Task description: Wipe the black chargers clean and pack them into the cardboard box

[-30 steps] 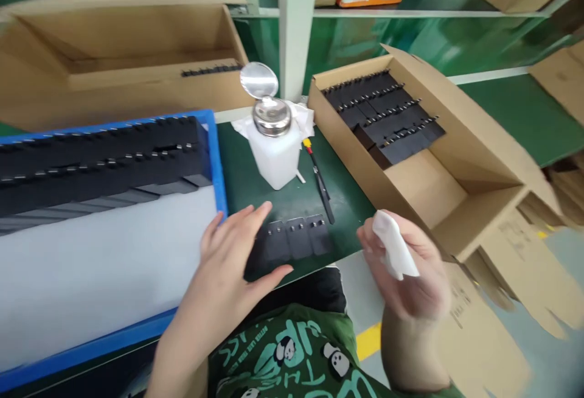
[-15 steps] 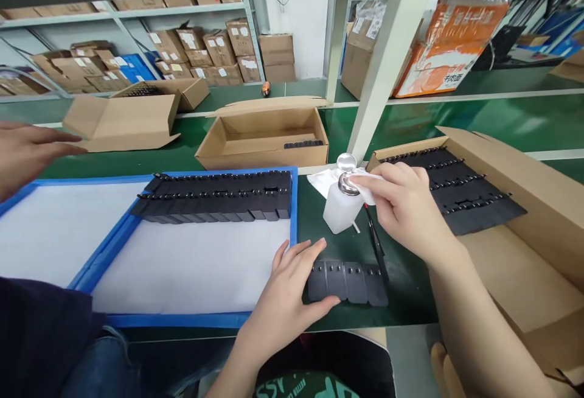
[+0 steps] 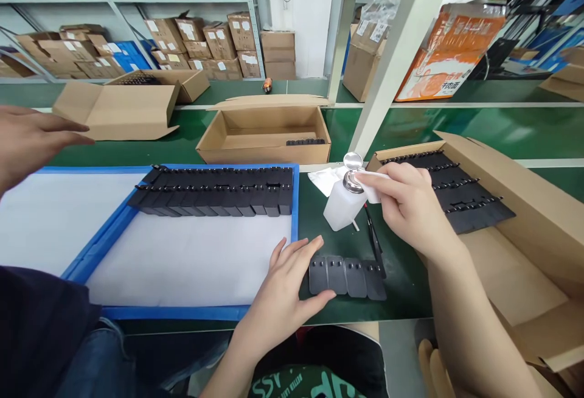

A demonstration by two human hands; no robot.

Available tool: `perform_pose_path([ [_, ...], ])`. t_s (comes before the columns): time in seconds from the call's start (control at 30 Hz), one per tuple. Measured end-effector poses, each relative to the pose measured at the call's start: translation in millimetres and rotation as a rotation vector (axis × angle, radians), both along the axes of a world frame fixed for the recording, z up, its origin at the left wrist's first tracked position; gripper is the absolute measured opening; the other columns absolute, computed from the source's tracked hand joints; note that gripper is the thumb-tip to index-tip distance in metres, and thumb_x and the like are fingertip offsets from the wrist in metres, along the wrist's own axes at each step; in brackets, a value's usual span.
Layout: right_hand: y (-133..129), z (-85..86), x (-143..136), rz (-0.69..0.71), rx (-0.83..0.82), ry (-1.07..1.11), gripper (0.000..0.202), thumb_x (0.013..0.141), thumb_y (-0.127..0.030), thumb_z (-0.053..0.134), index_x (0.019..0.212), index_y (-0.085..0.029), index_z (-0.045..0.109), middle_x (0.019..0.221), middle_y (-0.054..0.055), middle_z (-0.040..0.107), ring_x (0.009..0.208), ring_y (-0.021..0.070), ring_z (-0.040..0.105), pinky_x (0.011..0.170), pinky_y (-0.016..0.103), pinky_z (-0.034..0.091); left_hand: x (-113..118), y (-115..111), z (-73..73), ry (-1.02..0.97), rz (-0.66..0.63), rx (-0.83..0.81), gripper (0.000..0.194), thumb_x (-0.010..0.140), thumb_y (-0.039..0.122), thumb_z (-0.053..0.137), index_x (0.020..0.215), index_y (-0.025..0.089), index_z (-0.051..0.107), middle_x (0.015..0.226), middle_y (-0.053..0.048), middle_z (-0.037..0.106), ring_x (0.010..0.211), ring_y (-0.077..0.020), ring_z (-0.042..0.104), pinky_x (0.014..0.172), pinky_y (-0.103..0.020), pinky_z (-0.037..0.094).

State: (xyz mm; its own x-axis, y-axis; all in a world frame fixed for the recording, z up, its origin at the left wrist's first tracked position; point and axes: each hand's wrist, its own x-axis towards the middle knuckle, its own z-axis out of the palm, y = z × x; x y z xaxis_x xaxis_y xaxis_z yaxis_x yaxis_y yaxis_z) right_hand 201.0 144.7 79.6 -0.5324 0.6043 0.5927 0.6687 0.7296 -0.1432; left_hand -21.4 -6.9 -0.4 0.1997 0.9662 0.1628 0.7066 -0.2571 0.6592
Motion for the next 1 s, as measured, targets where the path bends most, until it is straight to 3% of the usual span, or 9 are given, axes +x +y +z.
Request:
perform_pose_path([
  [0.37,-1,-0.8,-4,-0.014,-0.001,-0.074,0.036,0.099,-0.013,0.042,0.113,-0.023,0.073,0.087,0.006,0.063,0.083,0.0205,0.051,0.071,0.036,0.029,1,1,2.9,0.006,-0.013,0.014,0.074,0.095,0.038,0.065,0.154,0.038,0.020,0.150,-0.004,0.054,0.142,-0.0268,0.047,0.125,-0.060,0.022],
  [0.67,-2,-4.9,-7,-0.066,-0.058,-0.037,0.040,0.099,-0.019,0.037,0.111,-0.026,0.074,0.087,0.007,0.061,0.088,0.0246,0.054,0.074,0.037,0.028,2,-8,0.9,0.027,0.000,0.077,0.070,0.095,0.035,0.066,0.153,0.035,0.026,0.147,-0.003,0.057,0.139,-0.0217,0.049,0.125,-0.050,0.021],
  [1.0,3,-1.8,-18,-0.116,-0.114,-0.063,0.040,0.095,-0.009,0.036,0.108,-0.023,0.072,0.093,0.008,0.058,0.095,0.0239,0.053,0.080,0.040,0.030,9,-7,2.2,0.052,-0.026,0.146,0.074,0.092,0.031,0.070,0.153,0.033,0.028,0.145,-0.005,0.060,0.135,-0.0225,0.054,0.124,-0.049,0.024],
])
